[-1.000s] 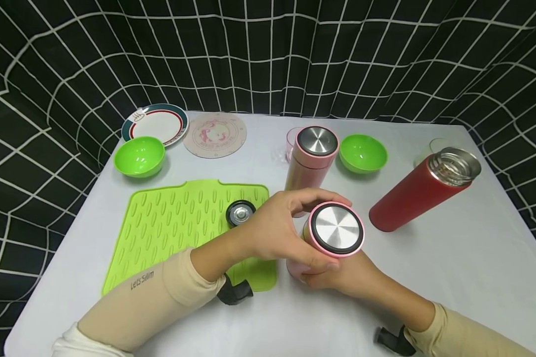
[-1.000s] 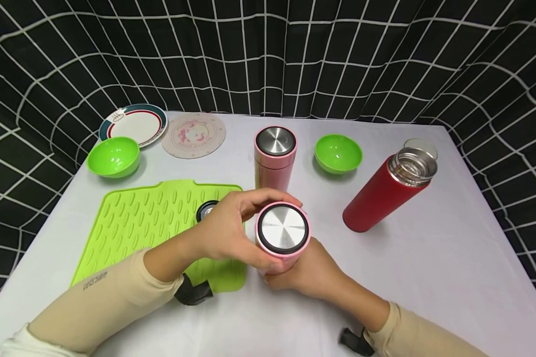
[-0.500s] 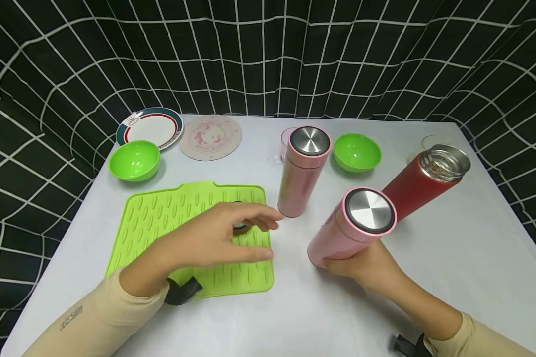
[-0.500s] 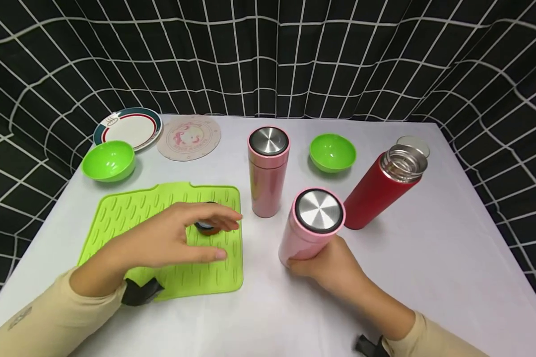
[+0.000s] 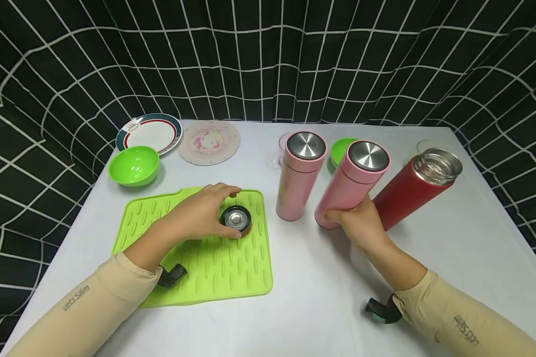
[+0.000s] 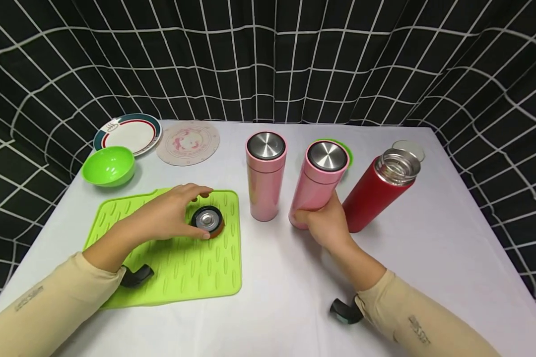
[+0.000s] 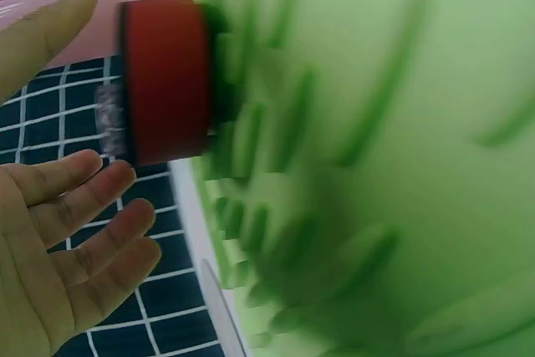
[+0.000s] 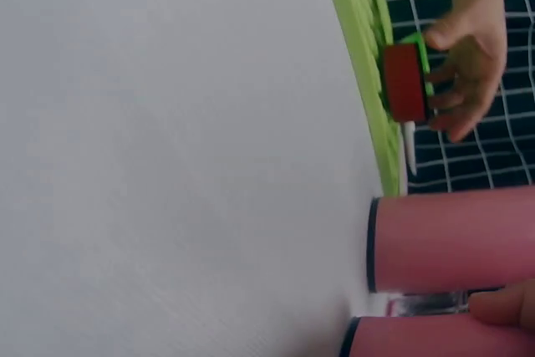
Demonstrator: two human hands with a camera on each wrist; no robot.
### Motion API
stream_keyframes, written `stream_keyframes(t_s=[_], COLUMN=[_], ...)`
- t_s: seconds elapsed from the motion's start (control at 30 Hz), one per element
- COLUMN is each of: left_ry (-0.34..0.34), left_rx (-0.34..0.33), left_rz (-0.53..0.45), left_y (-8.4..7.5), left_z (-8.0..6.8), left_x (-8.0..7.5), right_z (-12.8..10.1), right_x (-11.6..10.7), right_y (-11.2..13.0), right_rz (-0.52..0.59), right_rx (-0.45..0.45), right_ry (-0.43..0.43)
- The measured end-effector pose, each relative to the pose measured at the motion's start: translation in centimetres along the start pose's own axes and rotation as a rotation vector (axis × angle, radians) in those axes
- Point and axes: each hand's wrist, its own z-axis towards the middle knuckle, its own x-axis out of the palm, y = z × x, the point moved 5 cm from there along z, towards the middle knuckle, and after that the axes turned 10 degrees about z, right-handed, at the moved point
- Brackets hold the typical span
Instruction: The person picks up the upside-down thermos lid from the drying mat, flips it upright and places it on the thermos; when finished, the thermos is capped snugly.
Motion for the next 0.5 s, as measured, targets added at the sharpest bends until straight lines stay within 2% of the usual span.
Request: stream_keyframes(t_s=[0.13, 0.27, 0.4, 0.5], left_ry=[0.013, 0.027, 0.014, 0.003], left_rx=[-0.016, 0.005, 0.016, 0.015], left_rz=[0.037, 0.043, 0.038, 0.043], left_y=[0.2, 0.2, 0.2, 0.2], left_z=[0.2, 0.3, 0.4, 0.4], left_x=[0.9, 1.4, 1.5, 1.4], right_z=[0.9, 1.1, 1.1, 0.7], right_x=[0.1, -0.1, -0.1, -0.3], right_y=[-0.1, -0.2, -0.3, -0.4], right_rz=[0.050, 0.050, 0.082, 0.045], right_rx=[0.011, 0.029, 0.030, 0.050], right_ry=[-0.015, -0.030, -0.001, 0.030])
